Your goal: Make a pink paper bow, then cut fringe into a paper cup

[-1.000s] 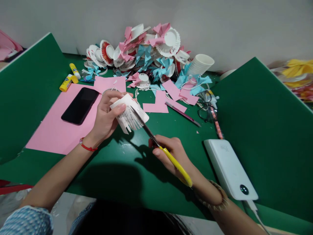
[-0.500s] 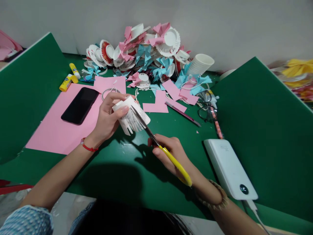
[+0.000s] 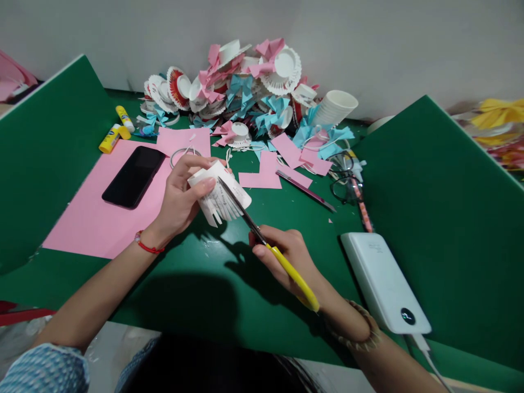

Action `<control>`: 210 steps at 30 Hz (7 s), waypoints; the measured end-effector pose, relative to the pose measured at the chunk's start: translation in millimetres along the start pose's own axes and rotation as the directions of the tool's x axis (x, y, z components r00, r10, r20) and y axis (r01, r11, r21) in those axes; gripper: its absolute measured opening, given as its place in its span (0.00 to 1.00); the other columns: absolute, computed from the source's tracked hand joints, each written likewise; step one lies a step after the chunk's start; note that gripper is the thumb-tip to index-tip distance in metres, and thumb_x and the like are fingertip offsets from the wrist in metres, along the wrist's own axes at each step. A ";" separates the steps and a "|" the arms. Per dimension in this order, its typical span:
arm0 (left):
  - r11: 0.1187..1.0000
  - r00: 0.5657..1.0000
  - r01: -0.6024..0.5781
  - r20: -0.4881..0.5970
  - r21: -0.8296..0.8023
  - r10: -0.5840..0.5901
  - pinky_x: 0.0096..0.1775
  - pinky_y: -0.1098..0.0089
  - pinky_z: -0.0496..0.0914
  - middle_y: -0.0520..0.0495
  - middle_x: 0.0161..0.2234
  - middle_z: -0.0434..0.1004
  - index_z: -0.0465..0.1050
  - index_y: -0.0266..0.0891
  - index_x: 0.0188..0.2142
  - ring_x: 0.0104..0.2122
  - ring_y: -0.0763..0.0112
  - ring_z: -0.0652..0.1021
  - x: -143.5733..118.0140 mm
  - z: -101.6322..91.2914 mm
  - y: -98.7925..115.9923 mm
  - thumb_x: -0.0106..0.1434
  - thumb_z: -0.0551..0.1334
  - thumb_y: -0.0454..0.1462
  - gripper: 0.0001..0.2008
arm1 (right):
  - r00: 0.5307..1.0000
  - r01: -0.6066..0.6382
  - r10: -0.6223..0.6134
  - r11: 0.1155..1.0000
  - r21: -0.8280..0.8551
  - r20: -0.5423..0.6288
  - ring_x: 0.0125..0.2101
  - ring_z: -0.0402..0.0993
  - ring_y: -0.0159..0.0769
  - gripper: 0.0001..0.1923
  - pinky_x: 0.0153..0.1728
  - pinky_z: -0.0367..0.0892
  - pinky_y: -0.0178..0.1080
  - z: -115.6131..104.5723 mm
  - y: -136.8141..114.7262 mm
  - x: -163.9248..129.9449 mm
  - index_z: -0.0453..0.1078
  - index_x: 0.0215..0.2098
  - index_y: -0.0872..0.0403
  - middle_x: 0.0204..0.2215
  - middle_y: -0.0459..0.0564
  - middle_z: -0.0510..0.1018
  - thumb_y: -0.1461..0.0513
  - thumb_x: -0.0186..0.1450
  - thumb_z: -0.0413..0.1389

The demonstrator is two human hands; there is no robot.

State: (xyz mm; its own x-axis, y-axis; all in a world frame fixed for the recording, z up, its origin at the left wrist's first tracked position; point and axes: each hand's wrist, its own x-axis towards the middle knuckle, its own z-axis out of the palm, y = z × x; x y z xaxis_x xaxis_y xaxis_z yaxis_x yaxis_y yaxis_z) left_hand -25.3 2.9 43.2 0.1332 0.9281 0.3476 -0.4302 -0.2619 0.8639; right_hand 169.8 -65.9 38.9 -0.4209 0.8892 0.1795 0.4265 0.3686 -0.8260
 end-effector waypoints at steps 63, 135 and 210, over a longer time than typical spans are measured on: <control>0.999 0.985 -0.022 -0.169 -0.031 0.016 0.41 0.66 0.76 0.52 0.36 0.79 0.65 0.44 0.34 0.41 0.64 0.81 5.1 -6.2 6.3 0.51 0.70 0.41 0.16 | 0.969 -0.063 0.045 0.996 0.070 0.241 0.23 0.57 0.31 0.38 0.24 0.55 0.34 -14.8 -6.3 0.4 0.63 0.43 0.56 0.24 0.44 0.65 0.32 0.58 0.43; 1.000 0.998 0.027 -0.056 -0.003 -0.027 0.42 0.64 0.75 0.52 0.39 0.78 0.65 0.45 0.35 0.42 0.65 0.80 0.8 -7.7 -0.7 0.52 0.69 0.41 0.15 | 0.995 -0.030 0.027 0.999 0.036 0.098 0.18 0.49 0.27 0.30 0.19 0.49 0.31 -4.3 2.1 -1.7 0.65 0.31 0.56 0.17 0.40 0.59 0.38 0.65 0.42; 0.998 0.998 0.047 -0.030 -0.052 -0.048 0.40 0.65 0.77 0.52 0.38 0.78 0.66 0.42 0.32 0.38 0.67 0.81 -2.5 0.9 0.9 0.51 0.70 0.38 0.14 | 0.998 -0.062 0.062 0.998 -0.022 0.012 0.18 0.45 0.26 0.28 0.17 0.47 0.31 -1.6 -1.1 -0.1 0.62 0.22 0.55 0.15 0.39 0.54 0.41 0.64 0.49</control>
State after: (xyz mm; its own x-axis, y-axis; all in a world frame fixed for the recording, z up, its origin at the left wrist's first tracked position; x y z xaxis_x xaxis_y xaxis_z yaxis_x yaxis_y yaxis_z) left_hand -25.2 0.1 43.5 0.1275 0.9471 0.2945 -0.4696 -0.2039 0.8590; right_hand 170.6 -66.0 40.7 -0.4033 0.9070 0.1209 0.4693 0.3185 -0.8236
